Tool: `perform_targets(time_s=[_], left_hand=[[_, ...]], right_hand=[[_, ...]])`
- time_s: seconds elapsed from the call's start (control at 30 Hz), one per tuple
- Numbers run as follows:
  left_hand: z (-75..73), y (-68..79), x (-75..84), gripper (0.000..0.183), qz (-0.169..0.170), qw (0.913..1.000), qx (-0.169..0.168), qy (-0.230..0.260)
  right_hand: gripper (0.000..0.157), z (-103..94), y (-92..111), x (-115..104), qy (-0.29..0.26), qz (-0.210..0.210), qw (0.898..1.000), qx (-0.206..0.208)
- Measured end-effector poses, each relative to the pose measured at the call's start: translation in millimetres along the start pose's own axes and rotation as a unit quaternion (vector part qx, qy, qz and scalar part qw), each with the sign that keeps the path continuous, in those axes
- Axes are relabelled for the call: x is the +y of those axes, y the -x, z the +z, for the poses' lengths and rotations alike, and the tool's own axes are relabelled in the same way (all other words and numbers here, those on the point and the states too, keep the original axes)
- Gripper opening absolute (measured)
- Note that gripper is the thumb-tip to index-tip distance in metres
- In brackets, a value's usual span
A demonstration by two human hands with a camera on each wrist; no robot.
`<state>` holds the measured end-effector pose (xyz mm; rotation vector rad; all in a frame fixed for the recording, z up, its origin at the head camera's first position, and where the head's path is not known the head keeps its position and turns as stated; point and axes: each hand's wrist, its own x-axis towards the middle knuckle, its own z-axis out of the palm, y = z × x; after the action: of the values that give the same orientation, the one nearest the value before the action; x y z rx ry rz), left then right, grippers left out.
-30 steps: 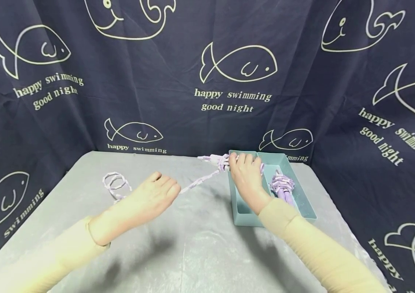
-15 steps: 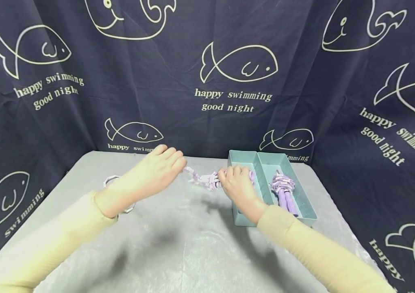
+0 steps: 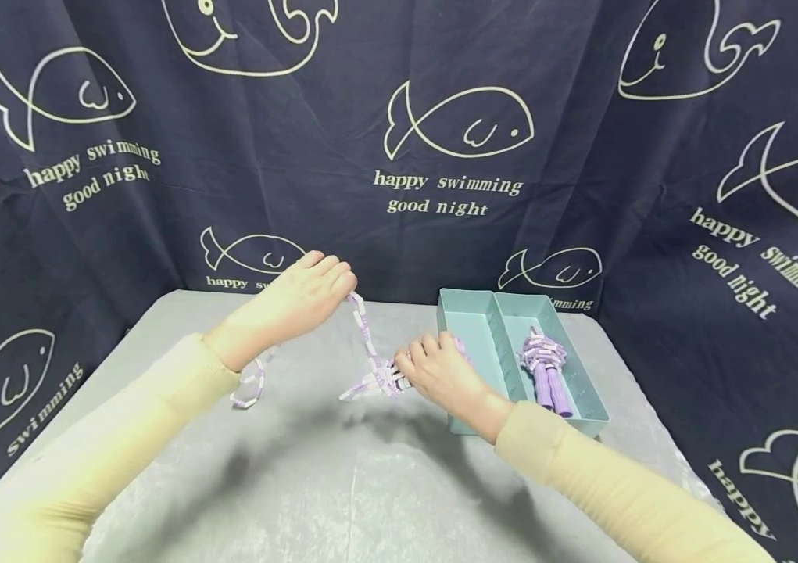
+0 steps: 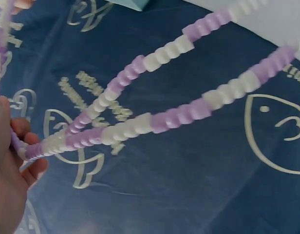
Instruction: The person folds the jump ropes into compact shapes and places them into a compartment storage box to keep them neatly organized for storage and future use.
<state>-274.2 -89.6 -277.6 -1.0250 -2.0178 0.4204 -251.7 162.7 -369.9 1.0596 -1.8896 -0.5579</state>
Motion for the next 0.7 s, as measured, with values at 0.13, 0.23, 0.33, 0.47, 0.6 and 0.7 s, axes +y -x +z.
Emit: perform_targets(time_s=[0.13, 0.23, 0.33, 0.47, 0.6, 0.7], left_hand=[[14.2, 1.3, -8.6, 0.015, 0.005, 0.9995, -0.023, 0.02], [23.5, 1.7, -11.0, 0.012, 0.009, 0.9987, -0.031, 0.04], [31.3, 0.1, -10.5, 0.009, 0.017, 0.9976, -0.036, 0.056], [38.6, -3.2, -8.4, 0.004, 0.028, 0.996, -0.044, 0.074], [45.6, -1.9, -7.9, 0.004, 0.032, 0.9936, -0.054, 0.095], [53.3, 3.5, -10.1, 0.005, 0.028, 0.992, -0.061, 0.107]], right_hand=[[0.016, -3.7, -2, 1, -0.011, -0.031, 0.999, 0.009], [0.015, -5.8, -2, 2, -0.024, -0.051, 0.998, 0.015], [0.018, -8.0, -3, 3, -0.049, -0.071, 0.996, 0.022], [0.026, -12.8, -5, 5, -0.074, -0.096, 0.992, 0.019], [0.029, -18.3, -6, 7, -0.09, -0.102, 0.99, 0.021], [0.027, -22.0, -7, 10, -0.11, -0.11, 0.987, 0.042]])
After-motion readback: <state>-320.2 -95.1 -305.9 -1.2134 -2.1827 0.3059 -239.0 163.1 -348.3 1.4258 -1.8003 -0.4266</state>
